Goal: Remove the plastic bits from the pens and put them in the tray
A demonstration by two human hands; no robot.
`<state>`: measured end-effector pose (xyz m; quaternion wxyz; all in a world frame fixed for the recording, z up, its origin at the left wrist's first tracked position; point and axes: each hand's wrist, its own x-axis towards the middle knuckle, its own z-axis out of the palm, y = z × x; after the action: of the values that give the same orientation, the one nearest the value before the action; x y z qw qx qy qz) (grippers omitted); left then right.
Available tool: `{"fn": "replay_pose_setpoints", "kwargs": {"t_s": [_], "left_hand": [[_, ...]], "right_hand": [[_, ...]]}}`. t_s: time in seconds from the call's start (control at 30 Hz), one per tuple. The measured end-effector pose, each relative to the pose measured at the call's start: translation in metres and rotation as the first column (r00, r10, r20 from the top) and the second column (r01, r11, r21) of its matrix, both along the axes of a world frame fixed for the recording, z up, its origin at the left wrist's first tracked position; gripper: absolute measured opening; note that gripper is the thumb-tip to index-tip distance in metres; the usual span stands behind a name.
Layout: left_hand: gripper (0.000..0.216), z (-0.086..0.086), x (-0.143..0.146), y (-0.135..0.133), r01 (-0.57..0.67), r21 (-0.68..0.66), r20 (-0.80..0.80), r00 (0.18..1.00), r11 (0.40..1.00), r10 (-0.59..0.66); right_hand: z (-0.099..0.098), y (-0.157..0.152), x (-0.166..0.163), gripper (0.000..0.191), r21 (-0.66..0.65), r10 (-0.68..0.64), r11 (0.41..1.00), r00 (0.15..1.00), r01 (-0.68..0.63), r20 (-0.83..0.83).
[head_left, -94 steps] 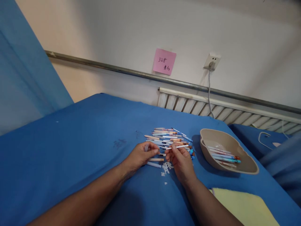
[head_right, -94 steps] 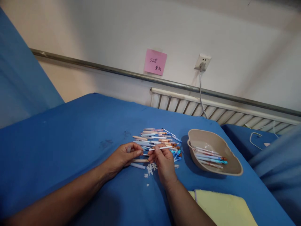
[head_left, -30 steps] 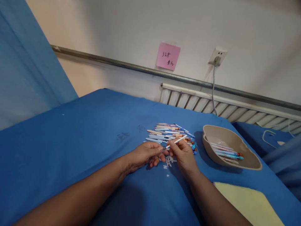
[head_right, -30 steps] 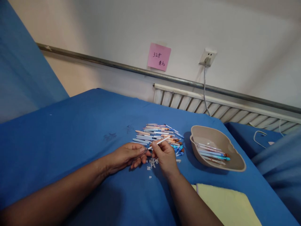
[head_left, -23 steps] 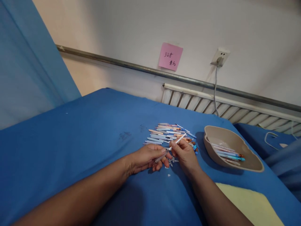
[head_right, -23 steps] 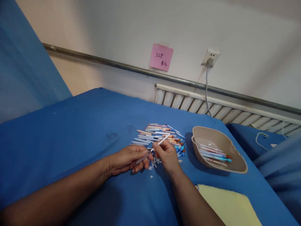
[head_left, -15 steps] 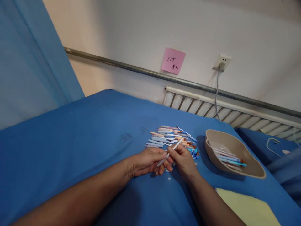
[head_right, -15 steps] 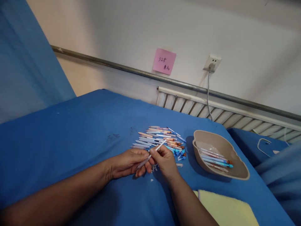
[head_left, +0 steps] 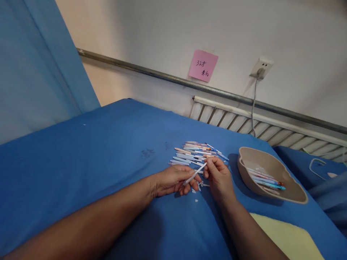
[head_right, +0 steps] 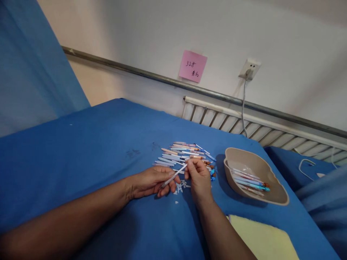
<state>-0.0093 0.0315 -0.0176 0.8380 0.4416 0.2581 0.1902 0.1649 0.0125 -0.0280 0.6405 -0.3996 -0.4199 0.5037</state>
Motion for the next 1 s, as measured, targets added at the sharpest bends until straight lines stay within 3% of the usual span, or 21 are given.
{"fn": "replay_pose_setpoints", "kwargs": {"t_s": [0.3, 0.73, 0.87, 1.0], "left_hand": [[0.033, 0.002, 0.001, -0.003, -0.045, 0.02, 0.007, 0.999, 0.999, 0.045], [0.026, 0.013, 0.001, -0.003, -0.086, 0.084, -0.055, 0.994, 0.993, 0.091], [0.025, 0.015, -0.001, 0.0, -0.162, 0.093, -0.051, 0.985, 0.982, 0.167], [0.021, 0.016, -0.003, 0.006, -0.333, 0.077, 0.002, 0.942, 0.94, 0.334]], "right_hand": [[-0.004, -0.004, -0.008, 0.023, -0.019, 0.095, 0.995, 0.995, -0.095, 0.008], [-0.004, -0.001, -0.006, 0.024, -0.008, 0.07, 0.997, 0.997, -0.071, -0.014], [0.002, 0.003, -0.001, 0.028, 0.011, -0.012, 1.0, 0.995, 0.013, -0.098], [0.005, 0.011, 0.009, 0.028, 0.008, -0.146, 0.989, 0.976, 0.149, -0.162]]}}
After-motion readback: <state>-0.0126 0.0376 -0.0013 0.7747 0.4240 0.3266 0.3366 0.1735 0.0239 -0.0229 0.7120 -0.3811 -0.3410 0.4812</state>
